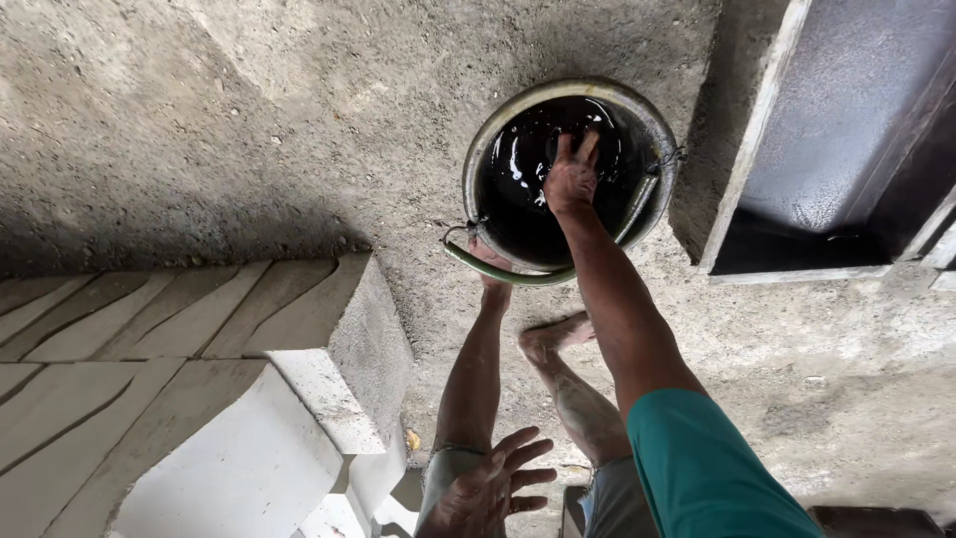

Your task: The person dips a cloth into a bucket of dark liquid and scrubs the interior surfaces of several rectangular trays arranged on the floor. The person moves along the row of trays, wiping each one thoroughly with the wet cloth.

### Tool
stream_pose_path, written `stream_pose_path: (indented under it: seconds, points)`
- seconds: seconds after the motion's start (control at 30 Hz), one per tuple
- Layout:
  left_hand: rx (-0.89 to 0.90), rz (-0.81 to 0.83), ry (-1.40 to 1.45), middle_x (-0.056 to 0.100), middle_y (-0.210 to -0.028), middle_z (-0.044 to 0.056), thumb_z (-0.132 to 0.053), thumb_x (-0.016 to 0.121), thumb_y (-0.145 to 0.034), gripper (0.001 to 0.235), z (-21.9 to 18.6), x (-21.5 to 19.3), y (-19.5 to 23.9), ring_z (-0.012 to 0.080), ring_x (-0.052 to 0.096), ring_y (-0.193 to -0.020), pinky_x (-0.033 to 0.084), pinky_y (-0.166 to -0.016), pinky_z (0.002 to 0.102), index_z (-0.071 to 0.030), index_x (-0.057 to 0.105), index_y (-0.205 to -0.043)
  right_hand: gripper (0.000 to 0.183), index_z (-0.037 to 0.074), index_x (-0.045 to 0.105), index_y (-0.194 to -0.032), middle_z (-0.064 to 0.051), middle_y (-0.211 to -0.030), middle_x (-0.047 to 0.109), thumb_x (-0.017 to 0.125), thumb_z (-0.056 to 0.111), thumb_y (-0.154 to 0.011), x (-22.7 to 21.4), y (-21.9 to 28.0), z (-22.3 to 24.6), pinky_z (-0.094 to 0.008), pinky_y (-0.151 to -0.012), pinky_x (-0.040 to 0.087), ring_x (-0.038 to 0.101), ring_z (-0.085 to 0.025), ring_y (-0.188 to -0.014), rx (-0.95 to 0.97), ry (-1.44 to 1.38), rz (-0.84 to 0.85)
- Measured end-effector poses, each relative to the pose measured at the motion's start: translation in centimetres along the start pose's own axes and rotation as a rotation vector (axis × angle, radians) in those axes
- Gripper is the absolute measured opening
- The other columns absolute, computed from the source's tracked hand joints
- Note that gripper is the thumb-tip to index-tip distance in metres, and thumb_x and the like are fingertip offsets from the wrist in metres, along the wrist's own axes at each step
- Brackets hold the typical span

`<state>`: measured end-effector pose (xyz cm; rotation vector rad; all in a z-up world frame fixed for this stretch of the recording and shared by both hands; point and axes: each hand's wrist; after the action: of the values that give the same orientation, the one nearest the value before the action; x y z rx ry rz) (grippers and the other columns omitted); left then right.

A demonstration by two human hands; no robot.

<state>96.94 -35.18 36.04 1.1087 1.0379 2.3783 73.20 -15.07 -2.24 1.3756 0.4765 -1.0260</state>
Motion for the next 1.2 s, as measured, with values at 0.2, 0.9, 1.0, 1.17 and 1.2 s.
stream_pose_path:
  seconds: [0.2, 0.9, 1.0, 1.17, 1.2]
  points:
    - [-0.052, -0.055, -0.114, 0.044, -0.166, -0.003, -0.061, 0.061, -0.086, 0.076, -0.7, 1.3, 0.3, 0.0215, 0.054, -0.138, 0.046, -0.106, 0.042, -0.034, 0.042, -0.155, 0.084, 0.025, 0.032, -0.149, -0.014, -0.152, 0.018, 0.074, 0.001, -0.08, -4.1, 0.7, 0.9, -0.043, -0.079, 0.064, 0.064, -0.034, -0.113, 0.29, -0.165, 0.277]
    - [-0.12, -0.162, -0.238, 0.041, -0.167, 0.002, -0.059, 0.059, -0.083, 0.078, -0.8, 3.0, -2.2, 0.0283, 0.051, -0.137, 0.042, -0.103, 0.047, -0.034, 0.041, -0.155, 0.021, 0.012, 0.073, -0.086, -0.004, -0.086, 0.073, 0.07, 0.013, -0.065, -15.8, 15.1, 2.8, -0.041, -0.078, 0.055, 0.069, -0.026, -0.083, 0.838, -2.125, 0.229]
    - [-0.089, -0.096, -0.342, 0.037, -0.168, 0.002, -0.064, 0.065, -0.073, 0.096, -1.5, 4.6, -1.0, 0.0311, 0.042, -0.148, 0.037, -0.109, 0.049, -0.033, 0.036, -0.159, 0.049, 0.007, 0.073, -0.118, -0.012, -0.116, 0.076, 0.077, 0.044, -0.087, -19.7, 18.4, 3.9, -0.05, -0.102, 0.055, 0.071, -0.032, -0.111, 0.568, -2.361, 0.31]
    - [0.263, -0.307, -0.092, 0.046, -0.161, 0.018, -0.029, 0.053, -0.087, 0.072, -4.0, 6.1, 2.7, 0.0416, 0.044, -0.146, 0.037, -0.113, 0.059, -0.004, 0.044, -0.154, 0.051, -0.004, 0.063, -0.131, -0.025, -0.124, 0.069, 0.072, 0.022, -0.089, -22.8, 20.1, 4.5, -0.058, -0.108, 0.05, 0.067, -0.043, -0.113, 0.483, -2.582, 0.333]
    - [0.252, -0.311, -0.104, 0.046, -0.161, 0.018, -0.029, 0.053, -0.087, 0.072, -4.9, 5.0, 3.9, 0.0416, 0.044, -0.146, 0.037, -0.113, 0.059, -0.004, 0.044, -0.154, 0.051, -0.004, 0.063, -0.131, -0.025, -0.124, 0.069, 0.072, 0.022, -0.089, -23.2, 19.9, 4.6, -0.058, -0.108, 0.05, 0.067, -0.043, -0.113, 0.486, -2.593, 0.315]
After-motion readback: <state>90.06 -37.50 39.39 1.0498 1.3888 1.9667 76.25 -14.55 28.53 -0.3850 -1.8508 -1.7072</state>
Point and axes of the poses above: each hand's wrist, its own y-axis away from the middle knuckle, its own x-axis out of the palm, z = x × y
